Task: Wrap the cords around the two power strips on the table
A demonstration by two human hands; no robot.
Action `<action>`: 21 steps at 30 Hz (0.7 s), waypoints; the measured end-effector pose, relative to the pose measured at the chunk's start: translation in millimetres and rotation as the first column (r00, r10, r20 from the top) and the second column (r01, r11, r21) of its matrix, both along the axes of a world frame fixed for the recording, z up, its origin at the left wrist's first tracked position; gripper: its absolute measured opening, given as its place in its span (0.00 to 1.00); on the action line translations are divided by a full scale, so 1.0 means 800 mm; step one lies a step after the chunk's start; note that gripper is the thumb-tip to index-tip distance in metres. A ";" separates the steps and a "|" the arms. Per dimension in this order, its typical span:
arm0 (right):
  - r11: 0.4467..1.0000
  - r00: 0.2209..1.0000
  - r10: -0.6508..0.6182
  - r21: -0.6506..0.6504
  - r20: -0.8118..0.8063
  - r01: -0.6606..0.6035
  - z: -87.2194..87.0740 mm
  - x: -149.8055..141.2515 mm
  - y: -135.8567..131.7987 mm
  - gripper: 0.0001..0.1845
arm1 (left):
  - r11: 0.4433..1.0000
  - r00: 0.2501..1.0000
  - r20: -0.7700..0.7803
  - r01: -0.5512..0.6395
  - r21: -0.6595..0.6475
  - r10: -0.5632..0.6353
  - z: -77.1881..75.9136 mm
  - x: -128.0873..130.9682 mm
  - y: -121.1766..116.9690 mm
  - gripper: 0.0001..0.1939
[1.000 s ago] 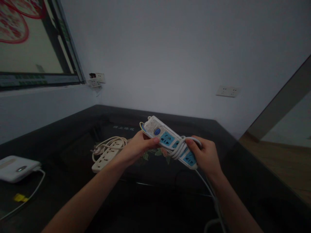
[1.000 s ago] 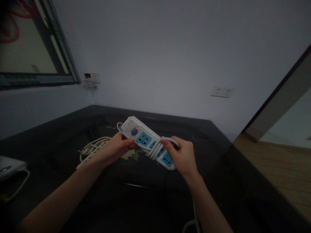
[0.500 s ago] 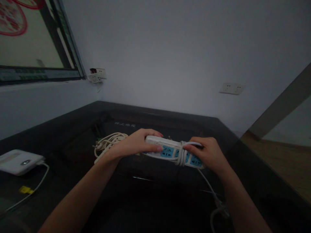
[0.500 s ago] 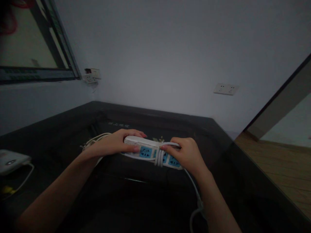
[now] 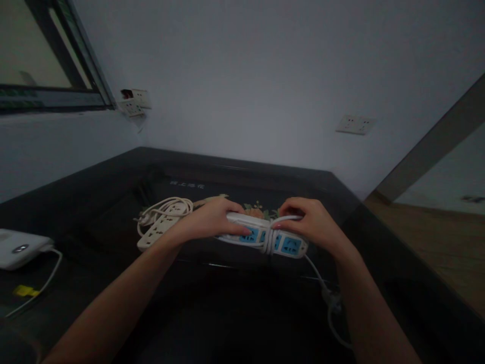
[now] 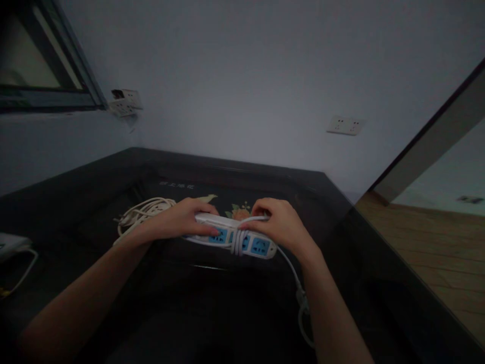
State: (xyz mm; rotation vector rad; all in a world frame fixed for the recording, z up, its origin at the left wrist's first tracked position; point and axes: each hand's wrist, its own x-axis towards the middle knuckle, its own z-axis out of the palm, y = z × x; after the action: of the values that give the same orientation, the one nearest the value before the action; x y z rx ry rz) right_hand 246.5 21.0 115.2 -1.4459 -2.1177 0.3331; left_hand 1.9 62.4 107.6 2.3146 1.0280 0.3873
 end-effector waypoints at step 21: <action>0.844 0.633 0.231 -0.171 -0.739 -0.508 -0.027 0.019 0.018 0.14 | 0.942 0.944 0.183 0.226 0.248 -0.274 0.020 -0.004 -0.020 0.17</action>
State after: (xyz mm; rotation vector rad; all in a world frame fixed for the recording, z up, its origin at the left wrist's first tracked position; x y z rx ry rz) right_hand 261.4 35.7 93.6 -0.7943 -1.7194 1.2925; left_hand -1.3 46.1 123.5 2.4968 0.5988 0.6616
